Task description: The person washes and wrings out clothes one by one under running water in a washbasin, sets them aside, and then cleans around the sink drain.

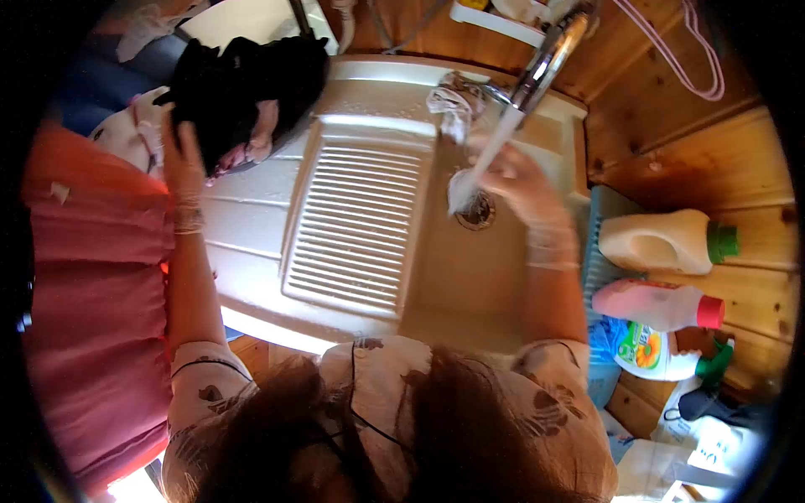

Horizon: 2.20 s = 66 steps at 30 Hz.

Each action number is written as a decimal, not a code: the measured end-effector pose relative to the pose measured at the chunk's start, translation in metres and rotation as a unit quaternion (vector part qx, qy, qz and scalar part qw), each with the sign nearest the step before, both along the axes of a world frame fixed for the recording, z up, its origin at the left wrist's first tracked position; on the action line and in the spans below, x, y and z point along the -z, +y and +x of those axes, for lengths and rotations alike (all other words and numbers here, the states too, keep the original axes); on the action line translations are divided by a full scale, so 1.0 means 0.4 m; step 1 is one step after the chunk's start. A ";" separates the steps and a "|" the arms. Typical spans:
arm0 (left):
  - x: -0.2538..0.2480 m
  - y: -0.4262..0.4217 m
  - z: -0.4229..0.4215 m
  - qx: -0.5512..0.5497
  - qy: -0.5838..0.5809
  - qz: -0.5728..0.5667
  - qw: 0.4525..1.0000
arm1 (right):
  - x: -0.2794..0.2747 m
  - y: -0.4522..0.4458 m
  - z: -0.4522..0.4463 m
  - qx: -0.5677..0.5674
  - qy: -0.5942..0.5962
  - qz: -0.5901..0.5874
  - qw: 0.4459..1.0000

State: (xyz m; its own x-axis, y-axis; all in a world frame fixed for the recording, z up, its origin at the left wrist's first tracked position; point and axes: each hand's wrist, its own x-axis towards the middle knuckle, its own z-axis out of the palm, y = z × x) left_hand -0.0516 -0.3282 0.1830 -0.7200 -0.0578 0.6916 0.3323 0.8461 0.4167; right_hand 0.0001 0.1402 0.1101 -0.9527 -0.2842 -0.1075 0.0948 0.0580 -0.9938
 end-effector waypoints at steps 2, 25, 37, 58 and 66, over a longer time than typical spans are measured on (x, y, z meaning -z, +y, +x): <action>0.066 -0.053 0.003 -0.062 -0.081 -0.128 0.986 | -0.171 0.030 0.001 -0.019 0.149 0.053 0.987; 0.122 0.022 0.003 0.000 -0.098 0.128 0.987 | -0.305 0.113 0.043 0.211 0.083 -0.002 0.974; 0.103 0.014 0.024 -0.052 -0.145 0.046 0.987 | -0.202 0.097 0.065 0.023 -0.117 -0.163 0.979; 0.121 0.005 0.091 -0.017 -0.056 -0.001 0.998 | 0.769 0.214 0.330 -0.439 -0.106 0.569 0.687; 0.097 0.071 0.101 -0.051 -0.117 0.007 0.992 | 0.839 -0.099 0.130 -0.161 -0.027 0.476 0.864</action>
